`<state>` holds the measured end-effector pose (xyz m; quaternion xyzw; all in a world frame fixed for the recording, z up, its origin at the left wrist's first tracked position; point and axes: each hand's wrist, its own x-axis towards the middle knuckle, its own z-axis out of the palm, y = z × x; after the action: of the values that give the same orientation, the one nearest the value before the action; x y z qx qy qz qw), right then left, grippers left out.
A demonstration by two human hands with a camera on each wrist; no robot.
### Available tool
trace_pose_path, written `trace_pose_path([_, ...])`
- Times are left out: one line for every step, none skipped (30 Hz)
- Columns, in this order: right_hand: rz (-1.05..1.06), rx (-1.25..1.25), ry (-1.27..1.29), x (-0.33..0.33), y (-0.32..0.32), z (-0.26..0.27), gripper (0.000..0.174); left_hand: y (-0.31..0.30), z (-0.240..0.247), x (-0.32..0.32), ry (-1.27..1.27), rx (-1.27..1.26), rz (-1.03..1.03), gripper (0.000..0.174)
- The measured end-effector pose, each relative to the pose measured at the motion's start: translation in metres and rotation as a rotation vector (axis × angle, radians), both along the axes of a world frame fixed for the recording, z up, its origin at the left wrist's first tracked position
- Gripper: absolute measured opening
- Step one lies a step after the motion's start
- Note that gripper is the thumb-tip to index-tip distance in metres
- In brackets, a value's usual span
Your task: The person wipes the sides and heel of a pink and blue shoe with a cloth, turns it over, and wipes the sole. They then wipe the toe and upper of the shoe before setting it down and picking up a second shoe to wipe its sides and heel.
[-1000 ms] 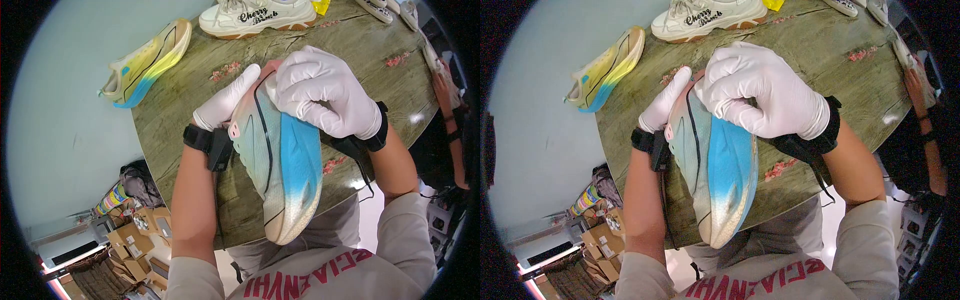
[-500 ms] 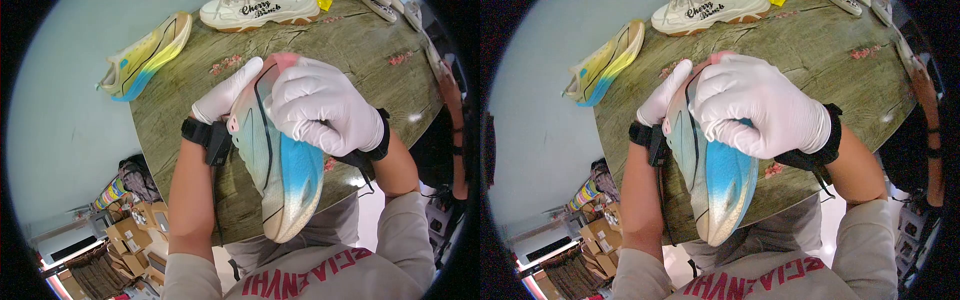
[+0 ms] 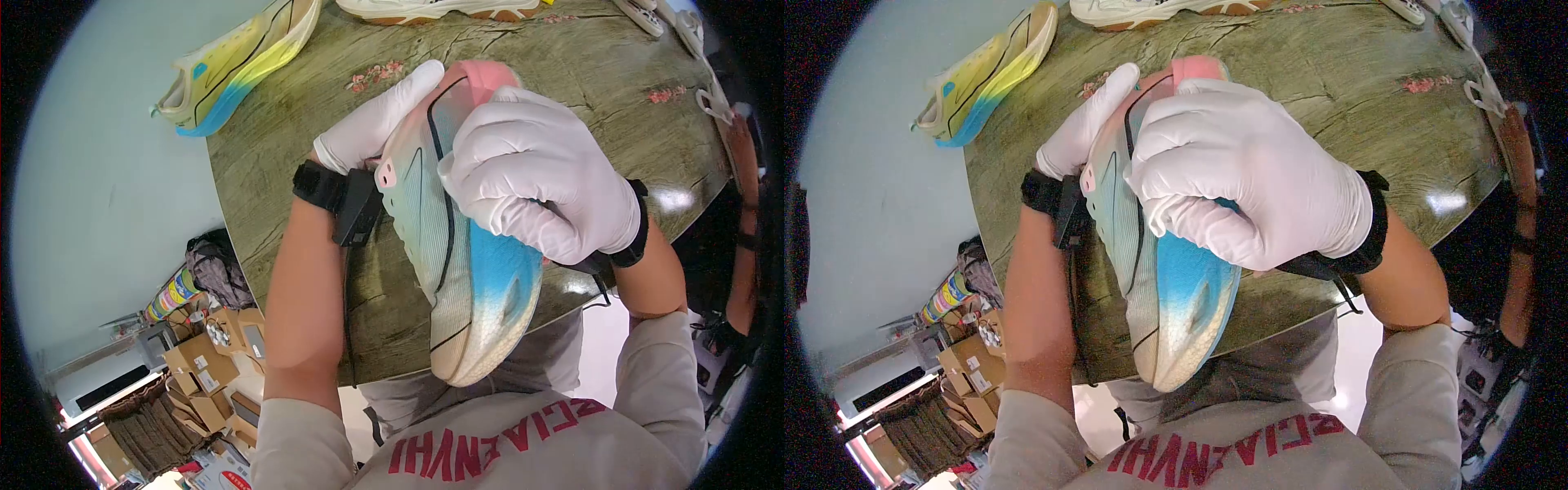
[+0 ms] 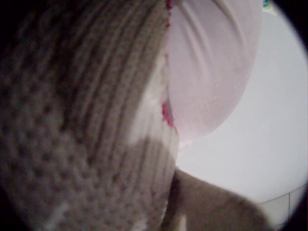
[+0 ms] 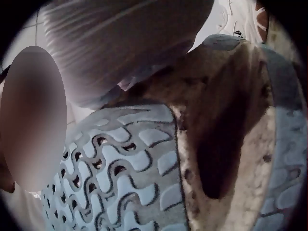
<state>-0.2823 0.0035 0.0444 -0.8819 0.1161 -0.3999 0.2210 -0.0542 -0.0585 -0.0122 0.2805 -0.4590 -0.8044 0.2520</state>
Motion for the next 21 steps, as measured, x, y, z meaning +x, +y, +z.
trace_pose_path([-0.011, -0.003, -0.006, 0.000, 0.001, 0.000, 0.055, 0.002, 0.001, 0.000, 0.001, 0.004, 0.005, 0.055])
trace_pose_path([-0.004, -0.002, -0.004, 0.000, 0.001, 0.000, 0.055, 0.003, 0.003, 0.000, -0.042, -0.061, -0.007, 0.059])
trace_pose_path([-0.003, 0.004, 0.012, -0.001, 0.002, 0.001, 0.056, 0.004, 0.007, -0.001, -0.084, -0.124, -0.018, 0.064])
trace_pose_path([0.000, 0.012, 0.028, -0.001, 0.002, 0.003, 0.056, 0.006, 0.010, -0.001, -0.081, -0.119, -0.009, 0.064])
trace_pose_path([0.012, 0.016, 0.031, -0.002, 0.002, 0.004, 0.056, 0.007, 0.012, 0.000, -0.068, -0.243, -0.017, 0.062])
trace_pose_path([0.028, -0.004, 0.049, -0.003, 0.001, 0.005, 0.055, 0.009, 0.014, 0.001, -0.055, -0.368, -0.023, 0.059])
trace_pose_path([0.043, -0.025, 0.067, -0.003, 0.000, 0.007, 0.054, 0.009, 0.013, 0.001, -0.052, -0.365, -0.011, 0.059])
trace_pose_path([0.054, -0.024, 0.074, -0.003, 0.000, 0.008, 0.054, 0.009, 0.012, -0.002, -0.013, -0.236, 0.012, 0.055])
trace_pose_path([0.063, -0.020, 0.074, -0.001, 0.000, 0.009, 0.051, 0.009, 0.011, -0.004, 0.030, -0.104, 0.038, 0.052])
trace_pose_path([0.075, -0.015, 0.075, -0.001, 0.001, 0.010, 0.047, 0.010, 0.009, -0.005, 0.040, -0.100, 0.055, 0.052])
trace_pose_path([0.092, -0.011, 0.086, -0.001, 0.002, 0.011, 0.047, 0.010, 0.008, -0.006, 0.035, -0.087, 0.089, 0.050])
trace_pose_path([0.090, -0.018, 0.096, 0.000, 0.003, 0.013, 0.045, 0.010, 0.009, -0.007, 0.029, -0.076, 0.124, 0.048])
trace_pose_path([0.091, -0.023, 0.106, 0.000, 0.004, 0.015, 0.042, 0.010, 0.011, -0.007, 0.040, -0.073, 0.146, 0.048])
trace_pose_path([0.113, -0.021, 0.118, 0.001, 0.006, 0.016, 0.042, 0.010, 0.012, -0.006, 0.018, -0.068, 0.104, 0.047])
trace_pose_path([0.094, -0.007, 0.118, 0.001, 0.007, 0.017, 0.041, 0.010, 0.013, -0.006, -0.003, -0.064, 0.062, 0.047])
trace_pose_path([0.075, 0.007, 0.118, 0.001, 0.009, 0.018, 0.040, 0.009, 0.013, -0.007, 0.009, -0.061, 0.085, 0.047])
trace_pose_path([0.103, 0.009, 0.132, 0.001, 0.008, 0.020, 0.040, 0.008, 0.012, -0.009, 0.008, -0.096, 0.098, 0.046])
trace_pose_path([0.098, 0.006, 0.141, -0.001, 0.009, 0.022, 0.038, 0.008, 0.011, -0.009, 0.006, -0.128, 0.115, 0.044])
trace_pose_path([0.093, 0.003, 0.152, 0.000, 0.009, 0.023, 0.036, 0.007, 0.009, -0.007, -0.003, -0.111, 0.106, 0.041])
trace_pose_path([0.122, 0.003, 0.167, 0.002, 0.012, 0.025, 0.036, 0.002, 0.006, -0.006, 0.010, -0.109, 0.135, 0.041])
trace_pose_path([0.085, 0.014, 0.159, 0.003, 0.015, 0.026, 0.033, -0.005, 0.001, -0.005, -0.104, -0.162, 0.139, 0.039])
